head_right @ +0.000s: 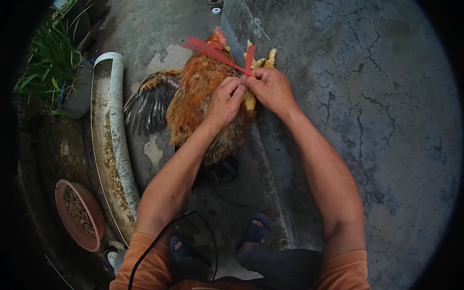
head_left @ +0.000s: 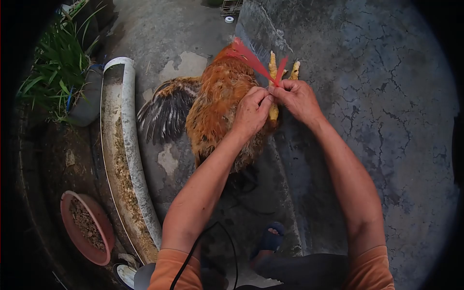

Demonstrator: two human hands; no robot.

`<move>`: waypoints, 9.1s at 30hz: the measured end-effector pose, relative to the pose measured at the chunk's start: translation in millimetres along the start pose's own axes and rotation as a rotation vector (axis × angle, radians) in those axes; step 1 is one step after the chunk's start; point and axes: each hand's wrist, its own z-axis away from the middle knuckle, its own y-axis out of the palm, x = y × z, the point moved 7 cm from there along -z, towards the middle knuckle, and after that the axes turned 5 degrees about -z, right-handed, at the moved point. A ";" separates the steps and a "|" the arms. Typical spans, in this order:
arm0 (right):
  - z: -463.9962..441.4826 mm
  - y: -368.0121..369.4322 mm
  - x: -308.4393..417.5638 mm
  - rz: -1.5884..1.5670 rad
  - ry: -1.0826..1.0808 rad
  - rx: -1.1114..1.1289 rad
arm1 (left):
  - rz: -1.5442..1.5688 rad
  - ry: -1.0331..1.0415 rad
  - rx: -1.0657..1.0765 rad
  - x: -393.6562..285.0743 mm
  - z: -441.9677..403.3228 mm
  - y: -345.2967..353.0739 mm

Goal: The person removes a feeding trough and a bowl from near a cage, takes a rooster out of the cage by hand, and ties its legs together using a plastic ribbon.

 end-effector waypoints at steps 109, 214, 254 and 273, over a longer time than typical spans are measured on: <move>40.5 75.9 -36.8 -1.854 0.626 -0.308 | 0.106 0.120 0.118 -1.7 -3.1 7.8; 135.4 3.6 -62.9 -0.148 0.167 -0.477 | 0.423 -0.305 0.546 29.7 -12.5 32.8; -8.2 1.4 54.4 0.446 0.130 0.030 | 0.435 -0.391 0.544 40.3 2.2 30.9; 102.6 41.8 43.6 0.755 0.146 -0.130 | 0.634 -0.405 0.594 40.2 -3.6 23.9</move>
